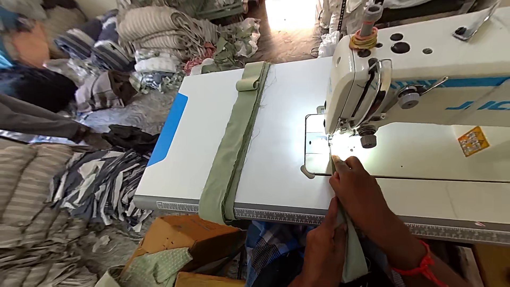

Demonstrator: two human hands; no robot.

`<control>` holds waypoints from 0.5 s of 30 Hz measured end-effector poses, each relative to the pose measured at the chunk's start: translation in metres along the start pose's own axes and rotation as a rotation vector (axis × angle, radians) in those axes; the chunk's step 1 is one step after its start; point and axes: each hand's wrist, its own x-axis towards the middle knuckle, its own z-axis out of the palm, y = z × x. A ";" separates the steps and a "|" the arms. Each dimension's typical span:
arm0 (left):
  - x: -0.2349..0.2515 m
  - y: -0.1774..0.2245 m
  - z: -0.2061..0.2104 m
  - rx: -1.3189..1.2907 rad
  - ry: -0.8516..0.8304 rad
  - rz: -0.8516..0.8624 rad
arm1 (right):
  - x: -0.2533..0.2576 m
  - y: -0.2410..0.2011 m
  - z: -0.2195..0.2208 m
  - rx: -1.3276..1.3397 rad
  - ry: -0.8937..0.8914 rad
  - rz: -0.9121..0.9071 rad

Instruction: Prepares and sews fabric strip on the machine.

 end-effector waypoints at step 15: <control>-0.004 -0.001 -0.001 -0.034 -0.012 -0.020 | 0.002 -0.002 0.001 -0.052 -0.015 -0.014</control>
